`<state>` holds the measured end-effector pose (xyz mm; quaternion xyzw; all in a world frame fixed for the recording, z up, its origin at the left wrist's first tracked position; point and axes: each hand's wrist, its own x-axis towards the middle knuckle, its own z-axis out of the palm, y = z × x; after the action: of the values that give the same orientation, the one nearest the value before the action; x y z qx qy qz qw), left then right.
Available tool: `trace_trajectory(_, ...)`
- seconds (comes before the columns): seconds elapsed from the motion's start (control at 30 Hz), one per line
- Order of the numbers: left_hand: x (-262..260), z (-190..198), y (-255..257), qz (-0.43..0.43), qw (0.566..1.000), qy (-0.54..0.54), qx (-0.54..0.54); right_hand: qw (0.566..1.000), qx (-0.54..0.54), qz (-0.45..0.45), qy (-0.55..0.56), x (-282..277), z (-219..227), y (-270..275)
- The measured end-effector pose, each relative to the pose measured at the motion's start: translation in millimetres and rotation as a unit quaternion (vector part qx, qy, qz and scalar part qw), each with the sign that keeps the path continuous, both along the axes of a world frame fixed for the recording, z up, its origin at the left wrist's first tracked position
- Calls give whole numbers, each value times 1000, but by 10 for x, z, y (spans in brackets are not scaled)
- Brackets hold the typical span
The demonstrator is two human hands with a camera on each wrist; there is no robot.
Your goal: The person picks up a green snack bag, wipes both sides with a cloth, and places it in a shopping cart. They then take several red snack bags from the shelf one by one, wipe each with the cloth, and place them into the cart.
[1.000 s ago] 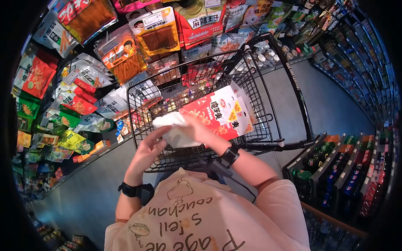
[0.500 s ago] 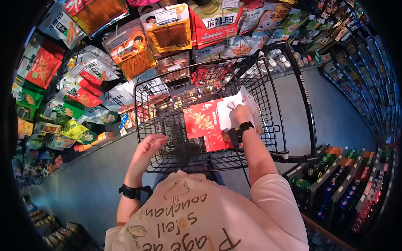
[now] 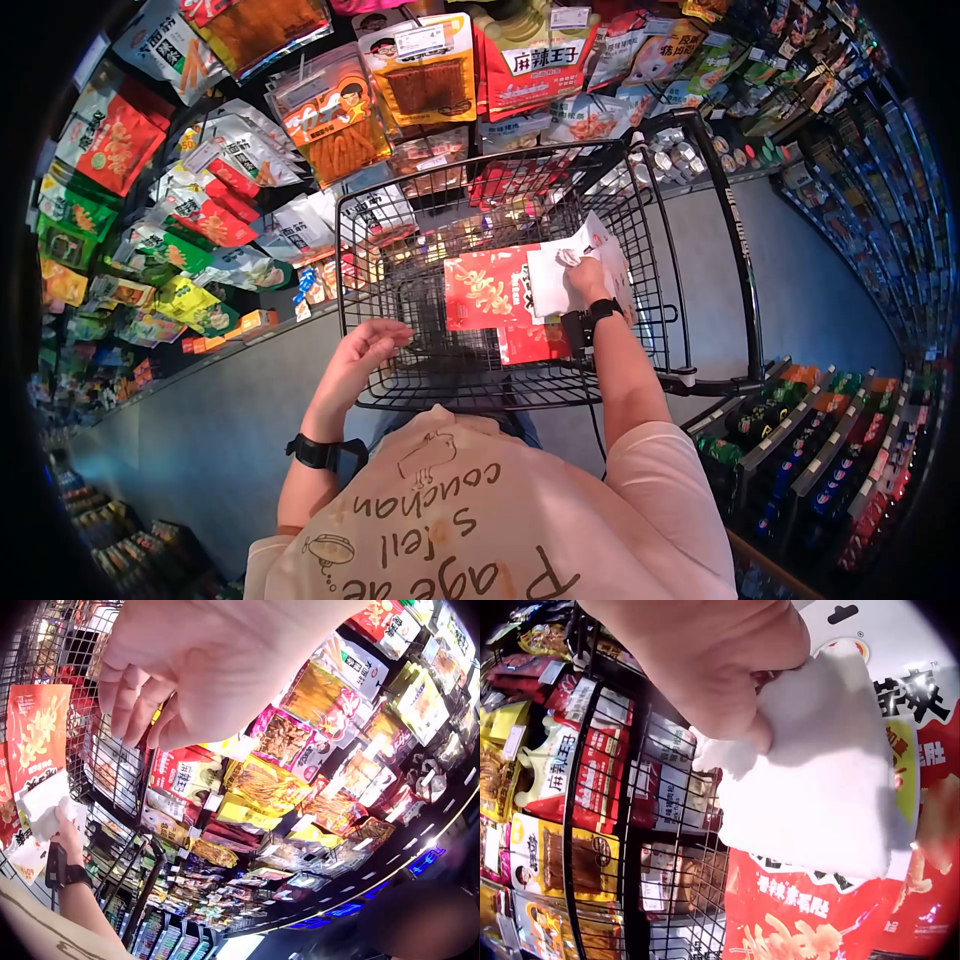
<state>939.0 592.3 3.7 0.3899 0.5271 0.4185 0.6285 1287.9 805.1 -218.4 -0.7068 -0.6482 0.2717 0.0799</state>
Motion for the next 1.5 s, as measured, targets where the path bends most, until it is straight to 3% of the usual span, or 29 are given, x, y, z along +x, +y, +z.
trace_trajectory(0.03, -6, -11, -6, 1, 1000, -3, -2, 998, 16, -10, 54, 31, -73, 14)
trace_trajectory(0.27, -12, -30, -29, -4, 1000, -3, 5, 995, -20, 26, 96, -5, -111, 11)
trace_trajectory(0.33, -9, -24, -36, -3, 1000, -5, 5, 999, -18, 37, -28, -54, -114, -1)
trace_trajectory(0.47, -18, -2, -55, -1, 1000, -6, 3, 998, -42, 11, -45, -107, -80, -31)
trace_trajectory(0.53, -34, -18, -71, 1, 1000, -6, 4, 988, -90, -4, -124, -168, 57, -84)
trace_trajectory(0.63, -46, -36, -105, 5, 1000, -9, 4, 974, -170, 62, -138, -169, -35, -51)
trace_trajectory(0.77, -55, -41, -126, 11, 1000, -6, -1, 976, -138, 123, -112, -123, -262, -87)
trace_trajectory(0.9, -77, -27, -148, 17, 1000, -8, 0, 988, -120, 65, -79, -189, -192, -136)
trace_trajectory(0.93, -82, -35, -153, 19, 1000, -11, 0, 987, -120, 66, -80, -233, -64, -173)
trace_trajectory(1.0, -81, -43, -160, 20, 1000, -14, 1, 988, -118, -47, 87, -314, 258, -256)
trace_trajectory(1.03, -80, -41, -160, 26, 1000, -15, -7, 988, -117, -46, 87, -367, 353, -265)
trace_trajectory(1.1, -86, -71, -149, 36, 999, -19, -15, 968, 29, 118, 222, -504, 569, -260)
trace_trajectory(1.13, -97, -129, -140, 45, 999, -1, -2, 961, 75, 173, 202, -648, 892, -320)
trace_trajectory(1.27, -116, -466, -100, 112, 994, 9, -12, 875, 66, 375, 300, -1120, 2190, -614)
trace_trajectory(1.33, -112, -555, -55, 138, 990, 5, -34, 853, 84, 409, 313, -1179, 2590, -723)
trace_trajectory(1.4, -115, -630, -12, 235, 970, -19, -65, 813, 40, 398, 423, -1142, 2817, -775)
trace_trajectory(1.43, -126, -562, -7, 238, 969, -21, -63, 796, 4, 390, 463, -1095, 2961, -786)
trace_trajectory(1.47, -145, -477, -23, 173, 973, -151, -12, 760, 6, 366, 538, -1051, 2975, -790)
trace_trajectory(1.5, -156, -398, -43, 104, 954, -278, 39, 780, 5, 337, 527, -958, 2973, -763)
